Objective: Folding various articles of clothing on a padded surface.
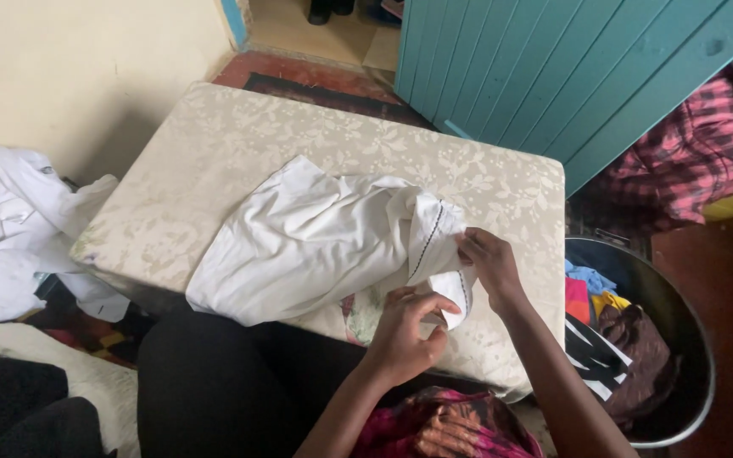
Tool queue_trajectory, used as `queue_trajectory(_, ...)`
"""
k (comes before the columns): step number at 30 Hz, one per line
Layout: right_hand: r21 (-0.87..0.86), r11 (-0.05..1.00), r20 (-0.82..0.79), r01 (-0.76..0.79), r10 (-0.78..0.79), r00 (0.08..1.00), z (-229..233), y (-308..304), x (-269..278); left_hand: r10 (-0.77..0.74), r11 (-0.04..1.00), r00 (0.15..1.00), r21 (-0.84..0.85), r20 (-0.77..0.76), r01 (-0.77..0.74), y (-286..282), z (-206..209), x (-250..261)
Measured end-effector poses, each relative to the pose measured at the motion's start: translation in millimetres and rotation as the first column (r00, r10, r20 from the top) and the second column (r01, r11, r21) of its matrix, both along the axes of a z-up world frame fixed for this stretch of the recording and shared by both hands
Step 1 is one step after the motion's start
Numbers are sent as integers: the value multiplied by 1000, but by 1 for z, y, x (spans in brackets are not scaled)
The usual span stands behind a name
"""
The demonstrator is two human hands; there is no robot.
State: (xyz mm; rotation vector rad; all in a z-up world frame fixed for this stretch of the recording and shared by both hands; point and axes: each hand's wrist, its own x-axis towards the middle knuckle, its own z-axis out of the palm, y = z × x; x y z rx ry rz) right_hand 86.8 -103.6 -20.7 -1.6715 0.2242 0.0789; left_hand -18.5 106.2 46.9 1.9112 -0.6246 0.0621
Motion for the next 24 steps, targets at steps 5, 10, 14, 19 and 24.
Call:
queue_trajectory(5, 147, 986, -39, 74, -69, 997, 28, 13, -12, -15, 929, 891, -336, -454, -156, -9, -18, 7)
queue_trajectory(10, 364, 929, 22, 70, -84, 996, 45, 20, -22, 410, 901, 873, -34, -265, -434, -18, 4, 28)
queue_trajectory(14, 465, 884, 32, 51, -75, 997, 58, 29, -26, 504, 864, 859, -43, 88, -502, -28, 5, 32)
queue_trajectory(19, 441, 897, 26, 31, -48, 999, 56, 37, -31, 529, 848, 846, -60, 63, -526, -29, 10, 27)
queue_trajectory(24, 348, 931, 108, -113, 80, 991, 65, 43, -34, 524, 850, 849, -103, 65, -517, -19, 7, 29)
